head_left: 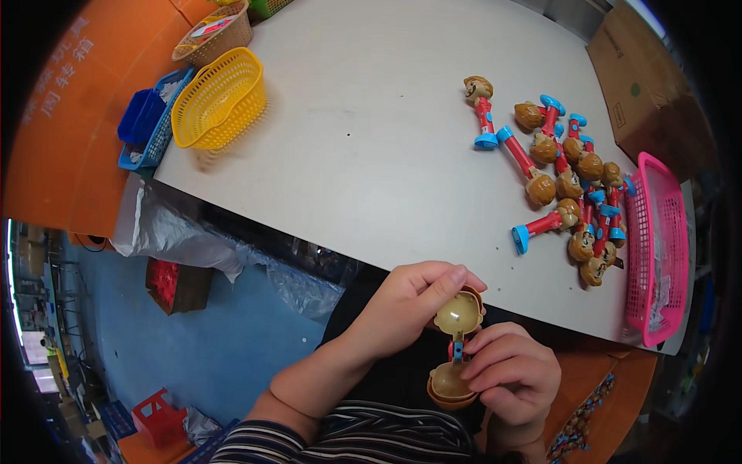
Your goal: Assembling toy doll heads into capsules and packaging them into plastic bags.
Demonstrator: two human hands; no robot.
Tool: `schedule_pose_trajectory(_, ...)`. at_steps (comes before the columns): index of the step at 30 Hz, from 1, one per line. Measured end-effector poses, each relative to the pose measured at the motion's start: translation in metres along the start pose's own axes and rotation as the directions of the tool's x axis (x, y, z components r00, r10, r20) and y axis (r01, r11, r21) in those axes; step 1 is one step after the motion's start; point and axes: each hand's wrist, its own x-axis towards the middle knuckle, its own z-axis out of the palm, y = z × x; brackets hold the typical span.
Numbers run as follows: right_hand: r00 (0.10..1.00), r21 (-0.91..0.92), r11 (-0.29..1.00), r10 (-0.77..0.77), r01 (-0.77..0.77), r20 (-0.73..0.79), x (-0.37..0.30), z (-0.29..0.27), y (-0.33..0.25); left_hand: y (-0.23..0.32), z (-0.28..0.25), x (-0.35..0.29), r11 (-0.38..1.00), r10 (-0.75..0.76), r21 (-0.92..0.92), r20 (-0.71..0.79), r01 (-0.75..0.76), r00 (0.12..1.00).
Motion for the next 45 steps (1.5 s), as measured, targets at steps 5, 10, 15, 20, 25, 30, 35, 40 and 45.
schedule_pose_trajectory(5,1.000,-0.009,1.000,0.003,-0.002,0.006,-0.003,0.003,0.001,0.001,-0.001,-0.004,0.996,0.050,0.068,0.029,-0.051,0.998)
schedule_pose_trajectory(10,1.000,0.006,1.000,-0.022,0.023,-0.021,-0.002,0.003,0.001,0.001,-0.002,-0.004,0.997,0.041,0.061,0.043,-0.043,0.998)
schedule_pose_trajectory(15,0.996,-0.103,0.992,-0.067,0.072,0.055,-0.009,-0.004,0.002,0.001,0.002,-0.006,0.995,0.076,0.063,0.049,-0.079,0.996)
schedule_pose_trajectory(20,0.965,-0.141,0.973,0.147,-0.181,-0.219,-0.017,-0.010,0.002,0.005,0.018,-0.020,0.655,0.604,0.667,-0.179,-0.355,0.777)
schedule_pose_trajectory(25,0.891,0.216,0.907,0.403,-0.360,-0.209,-0.036,0.008,0.009,-0.013,0.035,-0.014,0.182,0.850,0.873,0.091,-0.452,0.518)
schedule_pose_trajectory(30,0.913,0.052,0.966,0.255,-0.252,-0.317,-0.031,0.009,0.010,-0.020,0.038,-0.015,0.405,0.757,0.727,0.073,-0.554,0.649)
schedule_pose_trajectory(35,0.911,0.192,0.955,0.278,-0.227,-0.306,-0.032,-0.008,0.027,-0.014,0.044,-0.024,0.475,0.705,0.728,0.021,-0.494,0.709)
schedule_pose_trajectory(40,0.982,0.045,0.997,0.069,-0.062,-0.177,-0.023,-0.003,0.018,-0.017,0.045,-0.016,0.430,0.706,0.750,0.068,-0.503,0.705)
schedule_pose_trajectory(45,0.984,-0.039,0.997,0.055,-0.063,-0.168,-0.025,-0.019,0.041,-0.006,0.049,-0.015,0.709,0.487,0.563,0.044,-0.425,0.872)
